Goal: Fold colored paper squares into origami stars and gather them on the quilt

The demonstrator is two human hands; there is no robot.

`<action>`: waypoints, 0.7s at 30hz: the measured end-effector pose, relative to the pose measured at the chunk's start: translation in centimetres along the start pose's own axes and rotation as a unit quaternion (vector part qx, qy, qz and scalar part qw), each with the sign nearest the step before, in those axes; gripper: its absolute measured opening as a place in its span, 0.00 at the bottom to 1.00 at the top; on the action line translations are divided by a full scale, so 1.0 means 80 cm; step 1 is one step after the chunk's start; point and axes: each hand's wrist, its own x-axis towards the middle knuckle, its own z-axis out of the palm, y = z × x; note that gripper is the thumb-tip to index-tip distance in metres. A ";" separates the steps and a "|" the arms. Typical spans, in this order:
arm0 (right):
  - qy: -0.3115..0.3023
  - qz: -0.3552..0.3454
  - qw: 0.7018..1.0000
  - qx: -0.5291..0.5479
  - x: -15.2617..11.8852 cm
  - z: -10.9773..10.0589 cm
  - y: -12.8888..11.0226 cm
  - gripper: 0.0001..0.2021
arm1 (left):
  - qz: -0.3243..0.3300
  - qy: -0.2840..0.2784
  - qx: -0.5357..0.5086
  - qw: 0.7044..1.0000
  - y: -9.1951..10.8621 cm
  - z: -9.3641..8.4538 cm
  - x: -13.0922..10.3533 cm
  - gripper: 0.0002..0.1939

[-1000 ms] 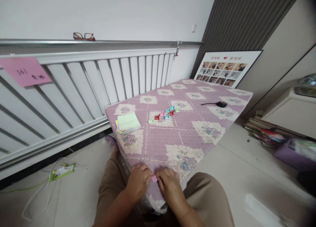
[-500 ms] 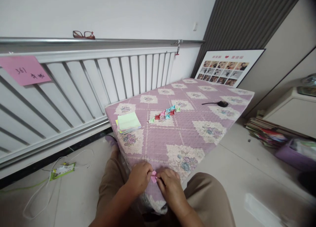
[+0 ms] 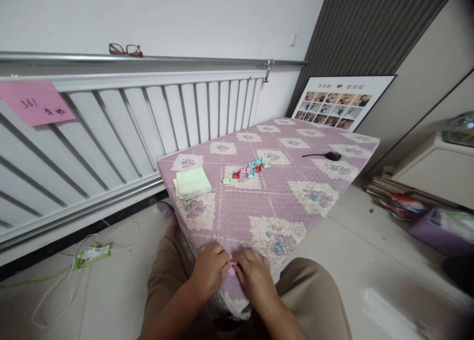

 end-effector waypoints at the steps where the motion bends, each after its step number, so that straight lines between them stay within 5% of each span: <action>1: -0.007 -0.003 1.000 -0.007 0.003 -0.001 0.000 0.03 | -0.001 0.002 0.004 1.000 0.001 0.001 0.000 0.08; 11: -0.061 -0.041 0.992 0.103 0.021 -0.014 0.002 0.06 | -0.002 0.030 -0.057 0.998 -0.004 0.001 -0.001 0.11; 21: -0.096 0.040 0.930 0.351 0.032 -0.045 0.002 0.08 | 0.000 0.111 -0.289 0.951 -0.007 -0.012 -0.005 0.09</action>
